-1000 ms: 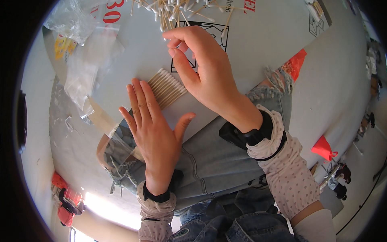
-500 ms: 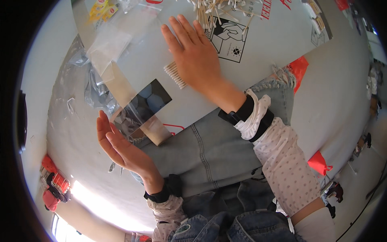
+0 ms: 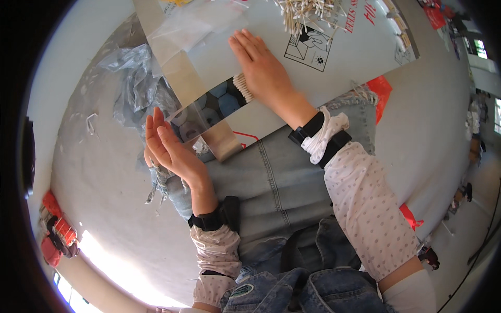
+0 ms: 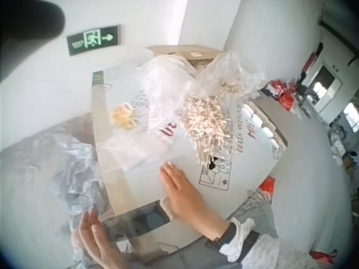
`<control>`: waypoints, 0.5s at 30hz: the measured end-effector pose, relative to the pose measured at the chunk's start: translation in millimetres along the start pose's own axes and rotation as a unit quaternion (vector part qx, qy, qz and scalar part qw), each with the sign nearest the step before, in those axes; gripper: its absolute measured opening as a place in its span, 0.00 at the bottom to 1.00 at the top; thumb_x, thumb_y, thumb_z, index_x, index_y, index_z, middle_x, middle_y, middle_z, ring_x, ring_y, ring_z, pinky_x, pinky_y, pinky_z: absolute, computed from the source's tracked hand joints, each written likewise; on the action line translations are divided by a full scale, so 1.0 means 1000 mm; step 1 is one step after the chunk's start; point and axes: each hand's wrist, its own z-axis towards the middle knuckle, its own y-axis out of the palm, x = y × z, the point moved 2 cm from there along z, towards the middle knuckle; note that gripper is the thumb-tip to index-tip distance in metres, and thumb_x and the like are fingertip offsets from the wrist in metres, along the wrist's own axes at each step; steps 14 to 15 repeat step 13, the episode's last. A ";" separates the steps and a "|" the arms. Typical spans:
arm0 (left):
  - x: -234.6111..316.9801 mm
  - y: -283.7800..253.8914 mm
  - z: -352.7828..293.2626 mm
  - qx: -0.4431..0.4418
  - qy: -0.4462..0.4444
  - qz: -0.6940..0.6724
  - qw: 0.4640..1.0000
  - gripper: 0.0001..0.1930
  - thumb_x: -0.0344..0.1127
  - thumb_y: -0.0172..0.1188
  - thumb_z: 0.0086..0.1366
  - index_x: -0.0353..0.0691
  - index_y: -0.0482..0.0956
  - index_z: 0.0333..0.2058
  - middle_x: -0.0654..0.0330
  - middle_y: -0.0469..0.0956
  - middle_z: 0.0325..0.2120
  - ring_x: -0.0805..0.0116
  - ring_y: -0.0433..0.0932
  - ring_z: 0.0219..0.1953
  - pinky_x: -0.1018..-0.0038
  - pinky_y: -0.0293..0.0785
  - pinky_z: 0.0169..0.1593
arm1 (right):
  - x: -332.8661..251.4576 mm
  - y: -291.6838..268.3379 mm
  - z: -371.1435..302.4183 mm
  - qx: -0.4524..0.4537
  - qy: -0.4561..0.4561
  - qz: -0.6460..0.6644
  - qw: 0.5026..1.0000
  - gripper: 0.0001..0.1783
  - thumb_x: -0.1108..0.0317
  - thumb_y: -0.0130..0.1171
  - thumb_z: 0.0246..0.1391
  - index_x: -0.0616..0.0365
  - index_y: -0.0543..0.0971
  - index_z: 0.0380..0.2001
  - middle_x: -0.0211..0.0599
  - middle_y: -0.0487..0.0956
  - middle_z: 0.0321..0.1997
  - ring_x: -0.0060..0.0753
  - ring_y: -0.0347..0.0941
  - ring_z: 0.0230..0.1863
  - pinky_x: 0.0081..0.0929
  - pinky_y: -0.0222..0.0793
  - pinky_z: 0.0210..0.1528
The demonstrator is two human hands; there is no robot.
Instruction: Packaging cotton swabs into plastic bags and arranging them on a surface.
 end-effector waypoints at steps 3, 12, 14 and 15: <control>-0.003 -0.007 0.006 -0.045 -0.006 -0.024 0.999 0.25 0.31 0.55 0.70 0.33 0.61 0.63 0.45 0.66 0.63 0.60 0.64 0.66 0.66 0.56 0.68 | -0.024 0.010 0.001 0.008 -0.021 -0.015 1.000 0.30 0.79 0.47 0.55 0.64 0.64 0.64 0.49 0.63 0.69 0.48 0.56 0.73 0.42 0.52 0.74; 0.015 -0.011 0.035 -0.372 0.199 0.430 0.798 0.45 0.33 0.76 0.44 0.46 0.67 0.64 0.51 0.62 0.63 0.46 0.58 0.67 0.57 0.57 0.69 | -0.029 0.012 0.002 0.024 -0.012 0.012 1.000 0.27 0.79 0.48 0.56 0.65 0.67 0.61 0.49 0.65 0.68 0.48 0.58 0.71 0.41 0.59 0.71; 0.014 -0.013 0.040 -0.401 0.180 0.412 0.798 0.45 0.33 0.77 0.44 0.48 0.67 0.64 0.51 0.60 0.64 0.44 0.57 0.67 0.55 0.55 0.69 | -0.031 0.012 0.002 0.024 -0.013 0.012 1.000 0.27 0.79 0.48 0.56 0.65 0.67 0.61 0.49 0.65 0.68 0.48 0.58 0.71 0.41 0.59 0.71; 0.014 -0.013 0.040 -0.401 0.180 0.412 0.798 0.45 0.33 0.77 0.44 0.48 0.67 0.64 0.51 0.60 0.64 0.44 0.57 0.67 0.55 0.55 0.69 | -0.031 0.012 0.002 0.024 -0.013 0.012 1.000 0.27 0.79 0.48 0.56 0.65 0.67 0.61 0.49 0.65 0.68 0.48 0.58 0.71 0.41 0.59 0.71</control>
